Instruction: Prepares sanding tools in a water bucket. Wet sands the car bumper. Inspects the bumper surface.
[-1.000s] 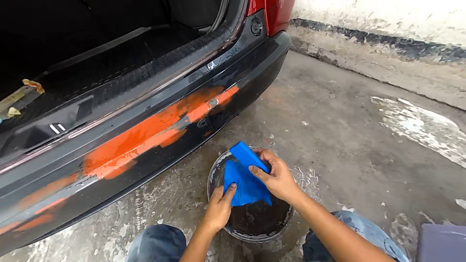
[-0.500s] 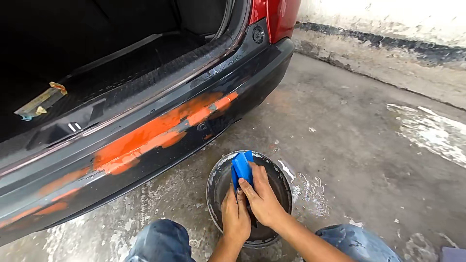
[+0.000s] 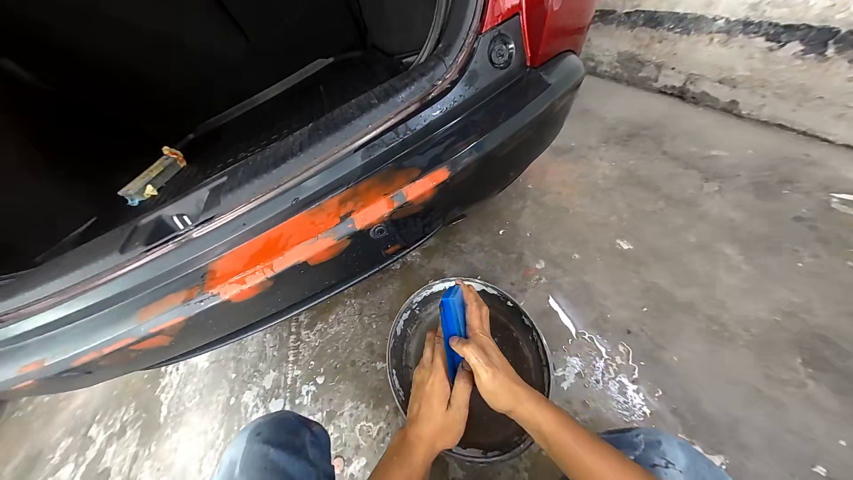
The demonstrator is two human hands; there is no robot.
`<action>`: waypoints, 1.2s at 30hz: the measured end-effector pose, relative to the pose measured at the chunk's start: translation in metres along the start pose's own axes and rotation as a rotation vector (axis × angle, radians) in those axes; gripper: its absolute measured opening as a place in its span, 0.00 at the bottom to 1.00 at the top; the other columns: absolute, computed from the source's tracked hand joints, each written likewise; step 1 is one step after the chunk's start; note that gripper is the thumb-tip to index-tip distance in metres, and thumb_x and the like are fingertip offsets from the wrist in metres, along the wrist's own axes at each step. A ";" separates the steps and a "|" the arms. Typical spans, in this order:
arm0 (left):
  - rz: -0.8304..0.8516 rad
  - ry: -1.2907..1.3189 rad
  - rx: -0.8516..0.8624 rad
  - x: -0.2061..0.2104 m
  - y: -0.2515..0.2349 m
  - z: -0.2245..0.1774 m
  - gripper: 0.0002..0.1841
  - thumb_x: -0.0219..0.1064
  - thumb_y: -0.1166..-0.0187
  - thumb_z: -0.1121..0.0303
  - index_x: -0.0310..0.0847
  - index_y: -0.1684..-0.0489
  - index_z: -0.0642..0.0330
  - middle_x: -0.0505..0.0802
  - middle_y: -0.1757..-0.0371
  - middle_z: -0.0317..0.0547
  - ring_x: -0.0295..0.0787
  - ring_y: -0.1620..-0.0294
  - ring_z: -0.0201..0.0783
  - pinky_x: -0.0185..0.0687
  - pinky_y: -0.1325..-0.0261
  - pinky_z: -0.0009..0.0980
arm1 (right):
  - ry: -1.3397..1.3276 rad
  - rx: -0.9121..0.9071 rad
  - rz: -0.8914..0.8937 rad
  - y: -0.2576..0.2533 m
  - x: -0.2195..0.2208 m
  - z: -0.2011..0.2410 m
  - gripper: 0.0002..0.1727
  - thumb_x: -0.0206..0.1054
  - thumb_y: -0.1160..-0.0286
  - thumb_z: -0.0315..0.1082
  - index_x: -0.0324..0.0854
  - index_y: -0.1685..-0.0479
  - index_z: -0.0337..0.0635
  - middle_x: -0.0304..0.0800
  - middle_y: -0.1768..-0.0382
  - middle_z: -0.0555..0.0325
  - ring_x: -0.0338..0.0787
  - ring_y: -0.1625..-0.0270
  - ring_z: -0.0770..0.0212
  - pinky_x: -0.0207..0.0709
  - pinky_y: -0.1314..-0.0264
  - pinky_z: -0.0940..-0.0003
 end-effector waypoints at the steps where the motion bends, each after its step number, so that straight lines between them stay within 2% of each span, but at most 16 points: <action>1: 0.008 -0.028 -0.009 0.000 0.000 0.001 0.39 0.50 0.13 0.49 0.60 0.16 0.79 0.75 0.20 0.72 0.78 0.20 0.48 0.76 0.19 0.44 | -0.029 0.005 0.013 0.000 0.002 -0.002 0.51 0.55 0.31 0.59 0.42 0.02 0.56 0.34 0.04 0.45 0.44 0.04 0.45 0.56 0.12 0.36; 4: 0.024 -0.122 -0.002 -0.001 0.003 0.006 0.39 0.51 0.13 0.48 0.62 0.17 0.80 0.76 0.20 0.74 0.80 0.22 0.52 0.78 0.22 0.47 | -0.096 -0.064 0.005 -0.001 0.007 -0.010 0.61 0.61 0.33 0.73 0.45 0.06 0.41 0.39 0.06 0.37 0.49 0.05 0.47 0.60 0.09 0.49; 6: 0.029 -0.191 0.011 -0.001 0.004 0.008 0.40 0.52 0.15 0.47 0.62 0.17 0.80 0.76 0.20 0.75 0.80 0.21 0.54 0.78 0.22 0.48 | -0.112 -0.067 -0.008 -0.002 0.010 -0.012 0.76 0.71 0.53 0.83 0.44 0.08 0.37 0.42 0.08 0.34 0.57 0.08 0.48 0.68 0.13 0.53; 7: 0.045 -0.227 0.017 -0.001 0.004 0.007 0.41 0.52 0.16 0.48 0.59 0.16 0.81 0.75 0.19 0.76 0.78 0.20 0.56 0.77 0.22 0.48 | -0.103 -0.054 -0.010 -0.003 0.012 -0.013 0.81 0.76 0.62 0.83 0.43 0.08 0.37 0.43 0.08 0.33 0.59 0.09 0.49 0.71 0.15 0.55; 9: 0.105 -0.281 0.026 -0.002 0.002 0.003 0.43 0.56 0.19 0.51 0.54 0.13 0.81 0.71 0.17 0.76 0.75 0.17 0.57 0.76 0.21 0.48 | -0.053 -0.024 -0.011 -0.006 0.013 -0.013 0.83 0.80 0.69 0.81 0.41 0.07 0.41 0.48 0.10 0.35 0.63 0.11 0.50 0.72 0.17 0.55; 12: 0.236 -0.356 0.045 -0.002 -0.004 0.006 0.57 0.76 0.37 0.42 0.57 0.13 0.76 0.66 0.13 0.75 0.71 0.15 0.57 0.76 0.21 0.48 | 0.013 -0.061 0.003 -0.013 0.013 -0.009 0.69 0.71 0.47 0.76 0.40 0.03 0.53 0.55 0.12 0.38 0.64 0.13 0.46 0.70 0.17 0.44; 14: 0.351 -0.420 0.001 -0.003 -0.008 0.007 0.66 0.80 0.48 0.36 0.51 0.10 0.73 0.60 0.10 0.73 0.65 0.12 0.57 0.75 0.20 0.46 | 0.047 -0.092 0.014 -0.015 0.013 -0.006 0.58 0.63 0.36 0.73 0.42 0.02 0.64 0.58 0.15 0.40 0.65 0.15 0.44 0.70 0.21 0.39; 16: 0.426 -0.427 -0.014 -0.005 -0.012 0.005 0.69 0.80 0.49 0.35 0.45 0.08 0.72 0.57 0.09 0.72 0.64 0.11 0.56 0.74 0.19 0.44 | 0.061 -0.113 0.018 -0.017 0.011 -0.004 0.50 0.59 0.30 0.69 0.44 0.03 0.74 0.59 0.17 0.44 0.65 0.16 0.47 0.72 0.23 0.41; 20: 0.610 -0.434 -0.050 -0.011 -0.017 0.003 0.70 0.81 0.45 0.39 0.37 0.06 0.71 0.52 0.06 0.69 0.63 0.10 0.55 0.72 0.18 0.46 | 0.040 -0.111 0.024 -0.020 0.000 0.002 0.43 0.66 0.29 0.62 0.58 0.08 0.79 0.65 0.23 0.49 0.71 0.22 0.53 0.79 0.29 0.50; 22: 0.745 -0.464 -0.067 -0.020 -0.021 0.006 0.70 0.81 0.41 0.42 0.29 0.03 0.64 0.57 0.07 0.66 0.68 0.13 0.55 0.75 0.20 0.49 | -0.003 -0.094 0.078 -0.027 -0.009 -0.003 0.43 0.74 0.34 0.59 0.67 0.12 0.75 0.74 0.25 0.55 0.76 0.25 0.57 0.80 0.28 0.55; 23: 0.782 -0.488 -0.041 -0.028 -0.025 0.008 0.67 0.81 0.39 0.44 0.32 0.03 0.60 0.65 0.11 0.64 0.75 0.18 0.54 0.79 0.24 0.51 | -0.002 -0.083 0.132 -0.031 -0.012 -0.007 0.43 0.77 0.36 0.57 0.70 0.13 0.72 0.79 0.22 0.61 0.79 0.23 0.62 0.80 0.25 0.57; 25: 0.813 -0.541 0.036 -0.053 -0.037 0.006 0.55 0.80 0.37 0.50 0.52 0.05 0.52 0.82 0.26 0.57 0.84 0.30 0.53 0.82 0.31 0.53 | 0.080 -0.018 0.297 -0.037 -0.012 -0.017 0.44 0.79 0.37 0.53 0.70 0.13 0.69 0.78 0.19 0.71 0.79 0.21 0.69 0.77 0.19 0.62; 28: 0.761 -0.616 0.153 -0.115 -0.067 -0.010 0.35 0.74 0.31 0.56 0.75 0.17 0.42 0.90 0.39 0.46 0.88 0.39 0.46 0.85 0.36 0.51 | 0.443 0.181 0.506 -0.035 -0.002 -0.046 0.43 0.77 0.35 0.55 0.68 0.12 0.72 0.81 0.21 0.67 0.81 0.22 0.62 0.75 0.18 0.50; 31: 0.481 -0.567 0.377 -0.197 -0.102 -0.042 0.29 0.73 0.33 0.56 0.83 0.26 0.42 0.91 0.48 0.33 0.88 0.50 0.30 0.89 0.47 0.37 | 0.843 0.407 0.635 -0.031 0.018 -0.081 0.42 0.75 0.29 0.53 0.64 0.10 0.72 0.82 0.23 0.51 0.79 0.21 0.41 0.64 0.17 0.33; 34: 0.291 -0.469 0.586 -0.275 -0.135 -0.076 0.29 0.70 0.34 0.61 0.84 0.29 0.53 0.90 0.51 0.34 0.85 0.52 0.27 0.86 0.51 0.28 | 1.090 0.581 0.621 -0.029 0.033 -0.129 0.41 0.73 0.28 0.53 0.64 0.11 0.75 0.83 0.25 0.43 0.78 0.22 0.32 0.65 0.23 0.24; 36: 0.192 -0.526 0.683 -0.317 -0.156 -0.088 0.28 0.68 0.33 0.60 0.83 0.30 0.56 0.90 0.52 0.37 0.84 0.52 0.29 0.84 0.50 0.28 | 1.142 0.668 0.544 -0.021 0.036 -0.153 0.39 0.72 0.28 0.52 0.68 0.12 0.72 0.81 0.24 0.37 0.78 0.24 0.28 0.66 0.28 0.19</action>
Point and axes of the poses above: each hand's wrist, its own y-axis away from the middle knuckle, its own x-axis out of the palm, z = x × y, the point moved 9 cm from there along -y, towards the middle knuckle
